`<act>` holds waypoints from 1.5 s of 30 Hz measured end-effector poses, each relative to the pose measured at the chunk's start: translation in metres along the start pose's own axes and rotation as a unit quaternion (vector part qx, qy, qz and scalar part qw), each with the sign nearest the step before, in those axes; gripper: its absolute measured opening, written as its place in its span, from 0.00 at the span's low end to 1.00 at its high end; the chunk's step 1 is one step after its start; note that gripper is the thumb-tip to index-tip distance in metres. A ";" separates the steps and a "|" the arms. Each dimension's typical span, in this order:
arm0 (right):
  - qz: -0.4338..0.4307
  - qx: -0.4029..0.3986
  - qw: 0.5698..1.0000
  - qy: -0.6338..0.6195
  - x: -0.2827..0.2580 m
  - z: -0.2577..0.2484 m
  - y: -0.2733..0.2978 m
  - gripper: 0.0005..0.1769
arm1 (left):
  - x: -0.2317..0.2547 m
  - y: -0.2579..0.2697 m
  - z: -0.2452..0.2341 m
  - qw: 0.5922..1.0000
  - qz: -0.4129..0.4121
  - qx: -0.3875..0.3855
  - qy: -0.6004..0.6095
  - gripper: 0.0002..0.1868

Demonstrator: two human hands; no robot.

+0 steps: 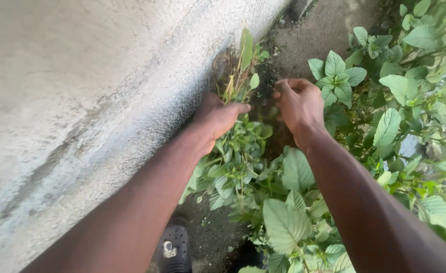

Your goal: Harvesting green leafy vegetables from a garden patch and placing them into a plastic bag.

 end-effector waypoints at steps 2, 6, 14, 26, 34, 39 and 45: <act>-0.046 -0.004 0.998 0.030 0.006 0.011 -0.044 0.16 | -0.001 0.006 0.000 1.000 0.007 0.008 -0.015 0.26; -0.147 -0.003 0.971 0.189 0.012 0.040 -0.117 0.18 | -0.008 0.008 -0.003 0.995 -0.022 0.074 -0.069 0.19; -0.301 -0.013 0.896 0.326 0.017 0.110 -0.230 0.43 | -0.010 -0.028 -0.004 0.981 -0.063 0.109 -0.147 0.15; -0.312 -0.005 0.872 0.378 0.015 0.138 -0.273 0.14 | -0.008 -0.041 -0.008 0.978 0.008 0.133 -0.161 0.22; -0.296 0.080 0.854 0.421 0.034 0.100 -0.320 0.39 | -0.002 -0.041 -0.005 0.981 0.031 0.123 -0.146 0.26; -0.247 0.161 0.896 0.331 0.032 0.041 -0.292 0.19 | -0.006 -0.038 -0.007 0.979 0.033 0.138 -0.148 0.29; -0.070 0.035 0.988 0.132 0.023 0.028 -0.212 0.15 | -0.004 -0.033 -0.003 0.982 0.016 0.129 -0.140 0.23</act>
Point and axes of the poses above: each hand's wrist, its own y-axis away from the middle knuckle, its own z-axis out of the palm, x = y × z, the point moved 7 cm from there along -y, towards the middle knuckle, and after that the axes turned 4 degrees about -y, right-handed, at the moved point
